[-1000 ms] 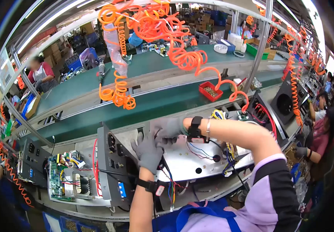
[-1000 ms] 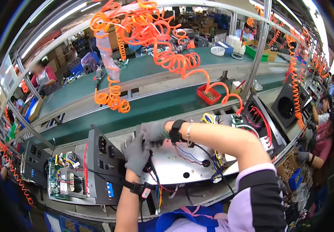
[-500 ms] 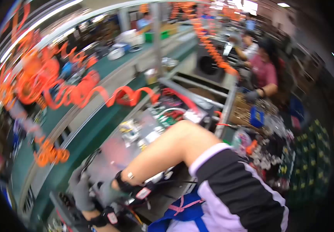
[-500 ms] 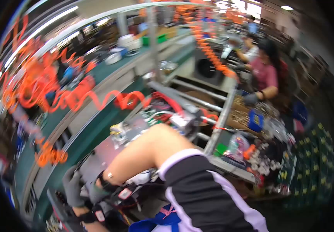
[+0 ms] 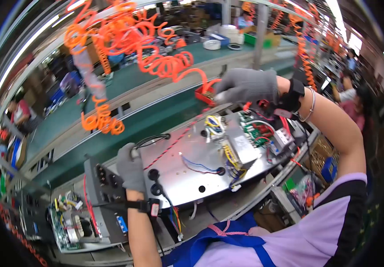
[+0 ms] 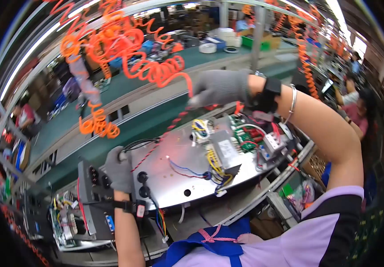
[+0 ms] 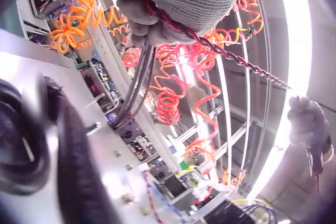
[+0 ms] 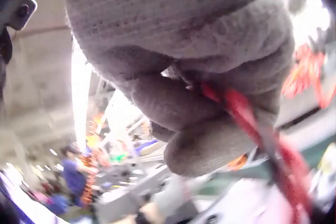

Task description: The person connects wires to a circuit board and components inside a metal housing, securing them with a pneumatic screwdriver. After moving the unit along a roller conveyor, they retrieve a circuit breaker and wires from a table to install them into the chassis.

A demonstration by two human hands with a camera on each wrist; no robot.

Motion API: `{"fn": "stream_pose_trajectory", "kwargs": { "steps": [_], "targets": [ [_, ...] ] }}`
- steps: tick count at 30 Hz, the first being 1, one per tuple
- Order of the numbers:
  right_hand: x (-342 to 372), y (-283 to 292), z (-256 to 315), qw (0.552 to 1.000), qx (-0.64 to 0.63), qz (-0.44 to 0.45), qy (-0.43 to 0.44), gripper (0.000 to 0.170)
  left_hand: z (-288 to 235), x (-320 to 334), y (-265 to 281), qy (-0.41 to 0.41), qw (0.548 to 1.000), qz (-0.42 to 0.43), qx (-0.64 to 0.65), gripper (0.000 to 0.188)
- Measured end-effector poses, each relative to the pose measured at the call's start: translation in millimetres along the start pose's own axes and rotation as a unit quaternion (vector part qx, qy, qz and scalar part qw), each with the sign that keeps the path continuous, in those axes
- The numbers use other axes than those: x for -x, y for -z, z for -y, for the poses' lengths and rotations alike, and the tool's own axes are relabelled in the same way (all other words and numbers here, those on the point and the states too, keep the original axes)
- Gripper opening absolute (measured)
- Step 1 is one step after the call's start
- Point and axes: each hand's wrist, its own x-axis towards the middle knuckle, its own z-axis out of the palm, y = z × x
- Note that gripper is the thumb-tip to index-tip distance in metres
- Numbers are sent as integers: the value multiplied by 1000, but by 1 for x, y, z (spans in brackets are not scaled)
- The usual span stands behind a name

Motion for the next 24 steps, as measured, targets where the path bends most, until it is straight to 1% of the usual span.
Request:
{"fn": "stream_pose_trajectory", "kwargs": {
  "steps": [1, 2, 3, 4, 6, 8, 10, 11, 12, 14, 15, 17, 18, 20, 21, 22, 23, 24],
  "targets": [
    [-4, -2, -19, 994, 95, -61, -2, 35, 2, 1, -2, -4, 999, -6, -31, 15],
    [-10, -11, -30, 983, 158, -69, -66, 31, 6, 2, -4, -7, 998, -11, -61, 14],
    [-20, -25, -48, 969, 236, -44, -62, 27, 10, 4, -4, -12, 996, -13, -90, 13],
    [-26, -37, -41, 935, 334, 37, -115, 24, 13, 6, -4, 8, 990, 16, -137, 13],
    [-43, -66, -24, 861, 498, 35, -97, 25, 21, 9, -2, 51, 969, 74, -228, 12],
    [-66, -85, -8, 901, 428, -21, 64, 34, 30, 14, -2, 61, 951, 119, -278, 14],
    [-98, -106, 17, 932, 318, -2, 175, 44, 26, 17, -4, 73, 917, 179, -349, 15],
    [-115, -122, 27, 938, 289, 17, 189, 49, 20, 16, -5, 107, 908, 193, -356, 13],
    [-132, -138, 35, 943, 261, 35, 202, 54, 13, 17, -2, 78, 908, 188, -365, 16],
    [-166, -161, 52, 940, 280, 88, 176, 48, -1, 15, 6, 23, 909, 171, -379, 25],
    [-181, -168, 54, 931, 306, 108, 168, 44, -8, 11, 7, 49, 906, 198, -371, 28],
    [-204, -179, 56, 910, 359, 146, 149, 38, -12, 13, 3, 19, 902, 216, -373, 30],
    [-210, -179, 54, 912, 358, 133, 149, 34, -14, 15, -1, 4, 901, 226, -371, 31],
    [-221, -176, 43, 916, 356, 111, 144, 28, -21, 20, -14, 0, 899, 297, -323, 50],
    [-222, -174, 41, 909, 374, 120, 139, 30, -25, 23, -20, -1, 895, 334, -297, 60],
    [-219, -174, 39, 912, 369, 119, 134, 29, -27, 27, -25, -2, 890, 370, -268, 70],
    [-216, -173, 36, 914, 367, 117, 129, 29, -25, 27, -30, 12, 865, 406, -295, 75],
    [-212, -167, 37, 915, 366, 112, 124, 28, -26, 25, -32, 19, 859, 419, -293, 77]
  ]
}}
